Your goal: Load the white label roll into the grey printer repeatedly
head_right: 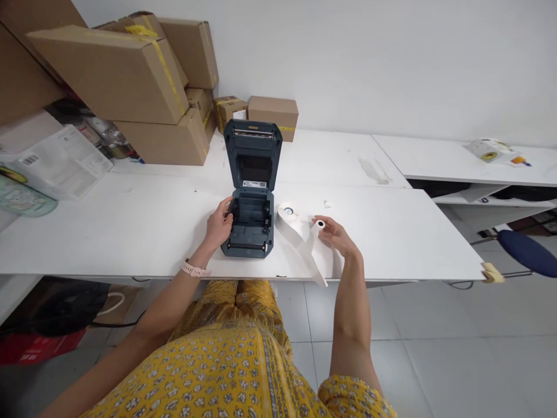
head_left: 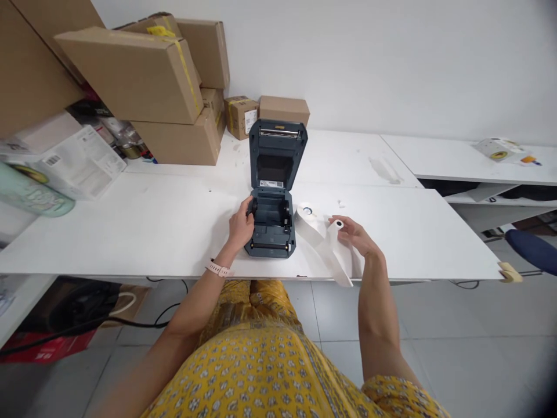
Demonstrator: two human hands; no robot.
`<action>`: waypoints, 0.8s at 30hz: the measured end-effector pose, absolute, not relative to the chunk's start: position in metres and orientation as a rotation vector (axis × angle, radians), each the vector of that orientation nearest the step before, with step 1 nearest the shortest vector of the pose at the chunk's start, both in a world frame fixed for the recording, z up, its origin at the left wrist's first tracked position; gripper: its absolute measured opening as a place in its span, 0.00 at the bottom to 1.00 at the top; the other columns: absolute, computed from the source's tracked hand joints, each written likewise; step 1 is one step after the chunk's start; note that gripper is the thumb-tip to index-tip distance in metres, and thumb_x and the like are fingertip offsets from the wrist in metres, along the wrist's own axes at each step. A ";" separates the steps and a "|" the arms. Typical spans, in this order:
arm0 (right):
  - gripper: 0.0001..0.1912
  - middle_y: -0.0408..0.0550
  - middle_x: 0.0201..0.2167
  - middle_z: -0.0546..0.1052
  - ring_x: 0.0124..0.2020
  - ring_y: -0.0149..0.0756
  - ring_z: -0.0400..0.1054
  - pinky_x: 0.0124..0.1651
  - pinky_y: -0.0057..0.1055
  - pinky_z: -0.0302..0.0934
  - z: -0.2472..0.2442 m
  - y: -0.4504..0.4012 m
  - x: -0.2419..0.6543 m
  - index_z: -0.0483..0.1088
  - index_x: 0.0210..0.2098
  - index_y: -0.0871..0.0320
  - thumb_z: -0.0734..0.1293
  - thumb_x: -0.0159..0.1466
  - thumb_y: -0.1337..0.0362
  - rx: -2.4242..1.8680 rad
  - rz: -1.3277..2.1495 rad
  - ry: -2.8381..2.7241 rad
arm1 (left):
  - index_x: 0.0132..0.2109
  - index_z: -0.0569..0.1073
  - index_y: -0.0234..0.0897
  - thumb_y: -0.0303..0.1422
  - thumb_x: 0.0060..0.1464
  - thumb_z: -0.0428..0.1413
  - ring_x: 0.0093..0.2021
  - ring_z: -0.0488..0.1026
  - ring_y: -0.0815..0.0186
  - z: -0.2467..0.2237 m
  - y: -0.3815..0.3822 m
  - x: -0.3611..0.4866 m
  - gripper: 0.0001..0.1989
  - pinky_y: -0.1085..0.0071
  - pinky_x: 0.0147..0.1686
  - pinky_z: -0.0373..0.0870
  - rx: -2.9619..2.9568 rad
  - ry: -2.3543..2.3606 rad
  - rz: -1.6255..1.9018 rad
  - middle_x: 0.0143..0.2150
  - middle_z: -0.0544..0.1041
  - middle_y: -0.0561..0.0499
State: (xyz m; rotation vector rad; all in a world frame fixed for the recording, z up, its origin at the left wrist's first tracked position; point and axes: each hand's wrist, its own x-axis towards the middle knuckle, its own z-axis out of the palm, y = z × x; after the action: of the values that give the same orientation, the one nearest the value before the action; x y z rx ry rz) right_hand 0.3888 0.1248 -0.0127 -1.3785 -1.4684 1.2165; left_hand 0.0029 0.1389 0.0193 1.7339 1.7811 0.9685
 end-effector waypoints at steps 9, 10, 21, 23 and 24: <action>0.23 0.52 0.60 0.74 0.60 0.46 0.71 0.66 0.54 0.61 0.042 0.097 0.329 0.68 0.60 0.49 0.65 0.66 0.56 -1.315 0.700 -1.342 | 0.68 0.64 0.42 0.24 0.58 0.46 0.48 0.79 0.55 0.024 0.139 0.004 0.31 0.54 0.55 0.71 1.820 1.815 0.894 0.47 0.81 0.46; 0.24 0.53 0.62 0.72 0.61 0.47 0.70 0.66 0.54 0.62 0.043 0.095 0.315 0.66 0.62 0.49 0.63 0.67 0.57 -1.345 0.693 -1.393 | 0.68 0.63 0.42 0.24 0.58 0.45 0.48 0.79 0.54 0.025 0.138 0.004 0.31 0.54 0.55 0.71 1.825 1.813 0.891 0.47 0.81 0.45; 0.40 0.62 0.71 0.59 0.38 0.42 0.80 0.44 0.52 0.77 0.020 0.074 0.273 0.44 0.73 0.46 0.61 0.65 0.52 -1.499 1.090 -1.235 | 0.68 0.62 0.41 0.24 0.60 0.44 0.46 0.79 0.55 0.024 0.135 0.002 0.30 0.54 0.53 0.72 1.812 1.753 0.923 0.45 0.81 0.46; 0.44 0.65 0.70 0.61 0.45 0.47 0.79 0.50 0.54 0.75 0.008 0.081 0.269 0.44 0.73 0.50 0.64 0.62 0.51 -1.555 0.968 -1.144 | 0.68 0.62 0.41 0.24 0.60 0.44 0.48 0.79 0.54 0.023 0.135 0.002 0.30 0.54 0.53 0.72 1.805 1.759 0.935 0.46 0.81 0.46; 0.46 0.65 0.70 0.61 0.52 0.50 0.76 0.54 0.55 0.72 0.001 0.087 0.266 0.44 0.73 0.51 0.65 0.61 0.51 -1.583 0.906 -1.159 | 0.68 0.62 0.41 0.24 0.60 0.44 0.48 0.79 0.54 0.022 0.135 0.002 0.30 0.54 0.54 0.72 1.804 1.762 0.933 0.47 0.81 0.45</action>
State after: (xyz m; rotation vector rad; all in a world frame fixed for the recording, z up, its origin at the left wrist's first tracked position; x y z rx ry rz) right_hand 0.2660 0.0869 0.0009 -1.5825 -1.1590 0.9056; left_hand 0.0022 0.1352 0.0223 1.8035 1.7618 0.9334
